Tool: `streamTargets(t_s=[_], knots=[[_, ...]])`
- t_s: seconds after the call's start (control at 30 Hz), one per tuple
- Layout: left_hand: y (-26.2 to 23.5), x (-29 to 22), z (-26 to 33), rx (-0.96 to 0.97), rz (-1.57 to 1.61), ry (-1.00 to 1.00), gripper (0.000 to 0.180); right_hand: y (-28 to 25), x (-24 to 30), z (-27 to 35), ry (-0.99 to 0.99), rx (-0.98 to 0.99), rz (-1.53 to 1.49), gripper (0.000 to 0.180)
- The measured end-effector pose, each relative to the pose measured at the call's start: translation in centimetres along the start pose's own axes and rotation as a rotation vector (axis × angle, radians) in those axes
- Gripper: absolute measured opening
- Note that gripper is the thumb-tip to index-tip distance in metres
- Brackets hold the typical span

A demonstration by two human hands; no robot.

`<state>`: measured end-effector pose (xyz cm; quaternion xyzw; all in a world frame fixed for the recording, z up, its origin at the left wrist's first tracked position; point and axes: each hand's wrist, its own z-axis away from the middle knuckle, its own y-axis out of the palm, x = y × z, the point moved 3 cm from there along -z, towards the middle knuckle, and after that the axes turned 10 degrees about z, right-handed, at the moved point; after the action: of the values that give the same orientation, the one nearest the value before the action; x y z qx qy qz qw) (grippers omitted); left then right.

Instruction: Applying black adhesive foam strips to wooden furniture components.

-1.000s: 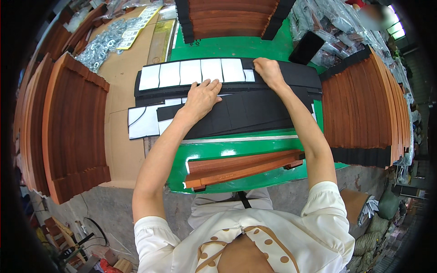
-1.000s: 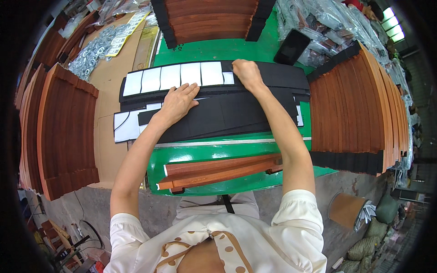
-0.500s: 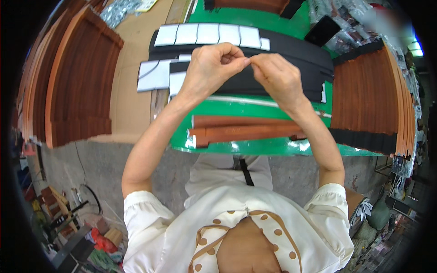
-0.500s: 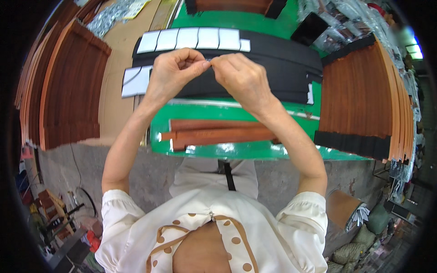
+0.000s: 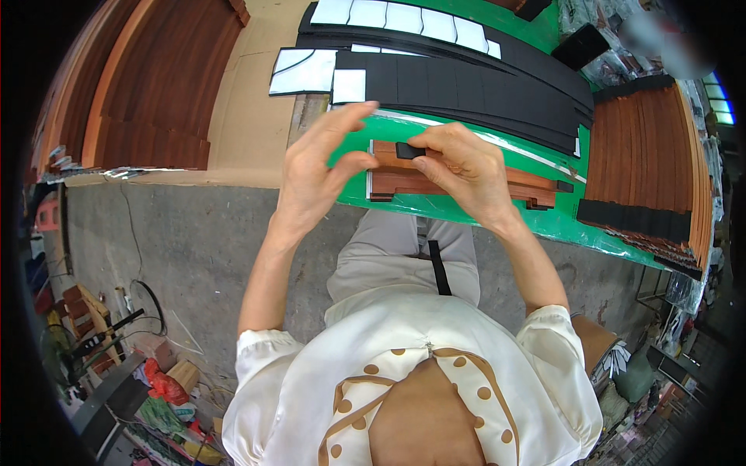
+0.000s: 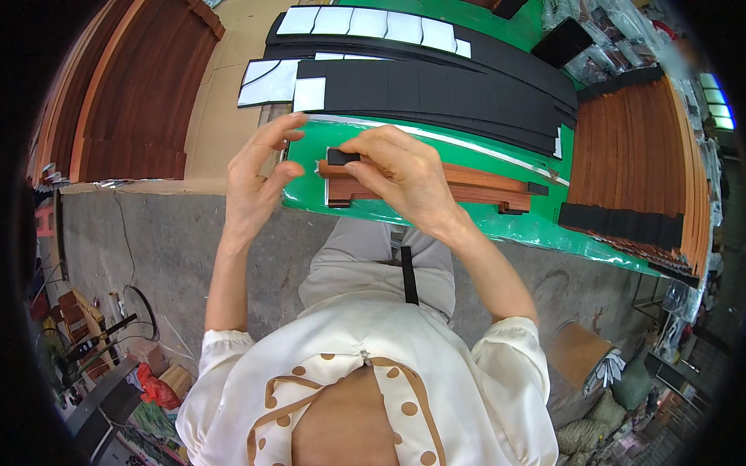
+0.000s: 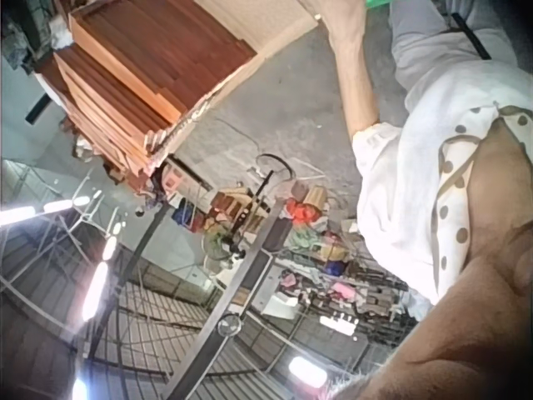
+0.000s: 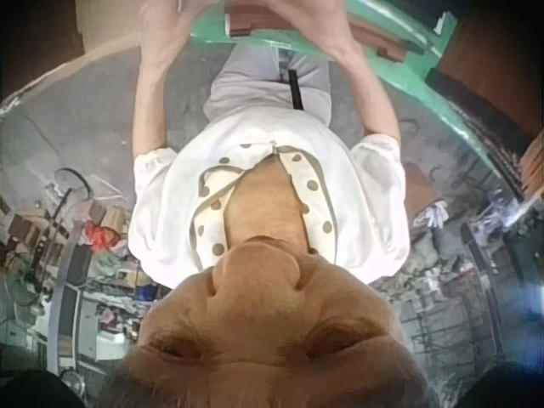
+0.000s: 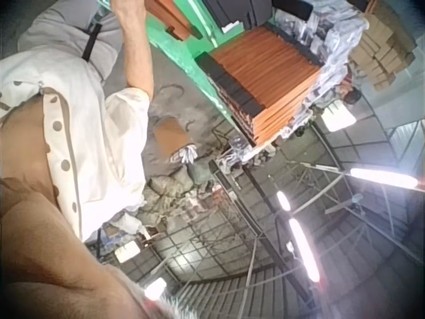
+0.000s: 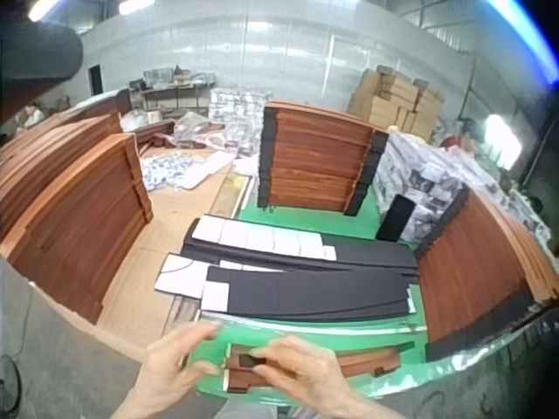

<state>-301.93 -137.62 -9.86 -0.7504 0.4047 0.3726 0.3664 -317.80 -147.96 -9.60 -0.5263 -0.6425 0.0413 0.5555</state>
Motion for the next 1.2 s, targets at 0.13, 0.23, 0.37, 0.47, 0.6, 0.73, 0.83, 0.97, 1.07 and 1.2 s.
streamTargets(t_s=[0.13, 0.23, 0.37, 0.47, 0.6, 0.73, 0.83, 0.97, 1.07, 1.2], knots=[[0.0, 3.1, 3.1, -0.029, 0.048, -0.257, 0.041, 2.1, -0.8, 1.1, 0.09, 0.031, 0.039, 0.025], [1.0, 4.2, 3.9, -0.006, 0.119, -0.298, 0.034, 2.8, -0.7, 1.0, 0.058, 0.014, 0.084, 0.025], [1.3, 4.7, 3.7, -0.069, 0.132, -0.281, 0.026, 3.1, -0.8, 0.8, 0.053, 0.015, 0.133, 0.025], [1.4, 4.8, 3.6, -0.084, 0.166, -0.283, 0.024, 3.4, -1.1, 0.8, 0.058, 0.005, 0.172, 0.024], [1.4, 5.0, 3.7, -0.084, 0.155, -0.288, 0.023, 3.6, -1.0, 0.7, 0.038, -0.026, 0.205, 0.022], [1.5, 5.1, 3.7, -0.075, 0.147, -0.275, 0.023, 3.6, -0.8, 0.6, 0.045, -0.023, 0.23, 0.022], [1.4, 5.1, 3.7, -0.072, 0.135, -0.274, 0.023, 3.7, -0.7, 0.6, 0.026, -0.042, 0.232, 0.023], [1.4, 5.2, 3.7, -0.069, 0.136, -0.28, 0.023, 3.8, -0.6, 0.7, 0.036, -0.057, 0.24, 0.022], [1.4, 5.2, 3.8, -0.066, 0.113, -0.269, 0.024, 3.9, -0.6, 0.7, 0.034, -0.065, 0.246, 0.022], [1.5, 5.1, 3.7, -0.079, 0.088, -0.247, 0.024, 4.0, -0.8, 0.8, 0.018, -0.069, 0.243, 0.022]])
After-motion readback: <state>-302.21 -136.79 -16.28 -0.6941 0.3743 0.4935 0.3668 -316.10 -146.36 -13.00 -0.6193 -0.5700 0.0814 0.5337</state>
